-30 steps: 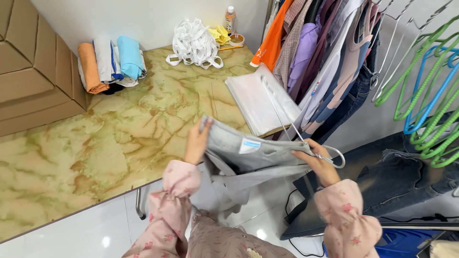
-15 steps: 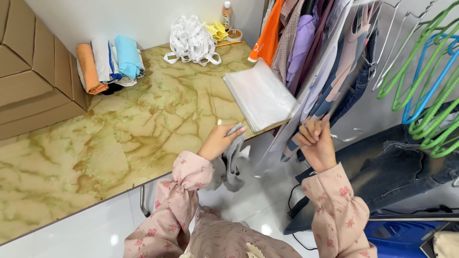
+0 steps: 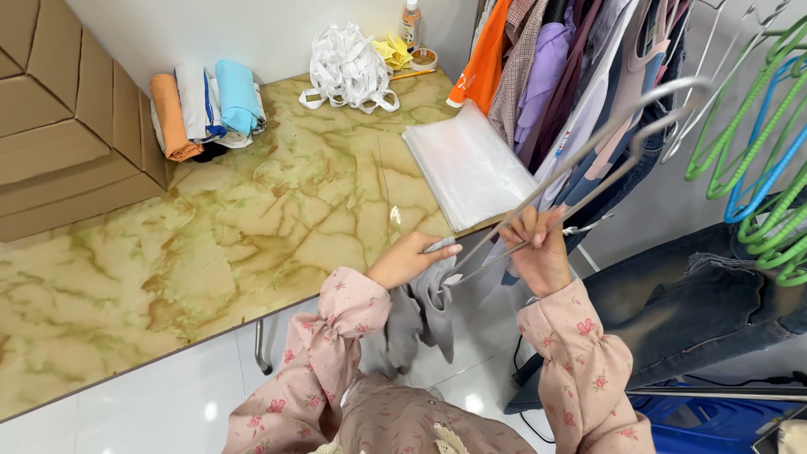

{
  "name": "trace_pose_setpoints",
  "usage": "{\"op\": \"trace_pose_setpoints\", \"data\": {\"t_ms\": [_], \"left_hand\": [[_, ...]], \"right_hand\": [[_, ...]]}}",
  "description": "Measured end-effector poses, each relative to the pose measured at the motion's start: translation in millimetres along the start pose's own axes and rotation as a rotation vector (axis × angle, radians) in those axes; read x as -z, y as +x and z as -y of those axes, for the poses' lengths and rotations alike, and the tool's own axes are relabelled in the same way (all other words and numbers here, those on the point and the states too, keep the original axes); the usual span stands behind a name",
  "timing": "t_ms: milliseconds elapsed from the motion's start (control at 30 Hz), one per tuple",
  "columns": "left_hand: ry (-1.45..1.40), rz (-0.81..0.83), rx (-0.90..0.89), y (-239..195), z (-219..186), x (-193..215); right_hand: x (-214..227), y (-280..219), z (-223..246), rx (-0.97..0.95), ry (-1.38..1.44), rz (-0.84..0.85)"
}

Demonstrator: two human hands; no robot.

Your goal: The person picks up folded jeans from a table, unfolds them, and hangs them on a hanger. They then repeat this process with a pair of shorts and a grey sweatshirt, placing each item on a clothing rack.

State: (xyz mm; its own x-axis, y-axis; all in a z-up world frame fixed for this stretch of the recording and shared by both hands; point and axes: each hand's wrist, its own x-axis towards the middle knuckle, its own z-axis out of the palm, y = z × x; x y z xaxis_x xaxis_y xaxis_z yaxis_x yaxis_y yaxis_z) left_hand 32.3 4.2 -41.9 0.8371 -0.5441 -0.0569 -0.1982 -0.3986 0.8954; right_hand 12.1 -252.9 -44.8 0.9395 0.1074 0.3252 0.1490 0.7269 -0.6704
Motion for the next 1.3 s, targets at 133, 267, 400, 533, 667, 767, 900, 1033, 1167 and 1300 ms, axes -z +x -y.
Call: {"op": "trace_pose_setpoints", "data": {"t_ms": [133, 267, 400, 533, 667, 767, 900, 1033, 1167, 1300], "left_hand": [[-0.041, -0.010, -0.025, 3.7, -12.0, -5.5], [-0.202, -0.073, -0.053, 5.8, -37.4, 1.7], [-0.284, -0.426, 0.039, 23.4, 21.0, 42.1], [-0.245, -0.536, -0.074, -14.2, -7.8, 77.8], [-0.169, -0.652, -0.142, -27.1, 22.3, 73.7], [-0.098, -0.663, -0.271, -36.8, 27.0, 68.6], [0.004, -0.578, -0.364, -43.5, 53.5, 67.4], [-0.063, -0.552, -0.345, -61.9, 9.6, 75.3], [-0.153, -0.589, -0.292, -79.5, -53.3, 78.7], [-0.157, -0.562, -0.214, -81.8, -49.2, 74.8]], "right_hand": [[-4.9, -6.5, -12.3, -0.021, 0.023, -0.003], [25.0, -27.4, -62.9, -0.105, -0.095, -0.037], [39.5, -53.6, -75.9, -0.236, -0.575, -0.285], [55.1, -40.0, -26.1, -0.255, -0.893, -0.415], [44.5, -21.7, 27.1, -0.142, -1.145, -0.422], [26.7, -13.5, 50.0, -0.181, -1.225, -0.334], [19.9, -6.3, 65.0, -0.233, -1.305, -0.282], [28.4, 3.9, 61.9, -0.209, -1.350, -0.296], [30.7, 6.7, 58.3, -0.146, -1.387, -0.324], [35.7, 2.1, 55.3, -0.127, -1.375, -0.373]]}}
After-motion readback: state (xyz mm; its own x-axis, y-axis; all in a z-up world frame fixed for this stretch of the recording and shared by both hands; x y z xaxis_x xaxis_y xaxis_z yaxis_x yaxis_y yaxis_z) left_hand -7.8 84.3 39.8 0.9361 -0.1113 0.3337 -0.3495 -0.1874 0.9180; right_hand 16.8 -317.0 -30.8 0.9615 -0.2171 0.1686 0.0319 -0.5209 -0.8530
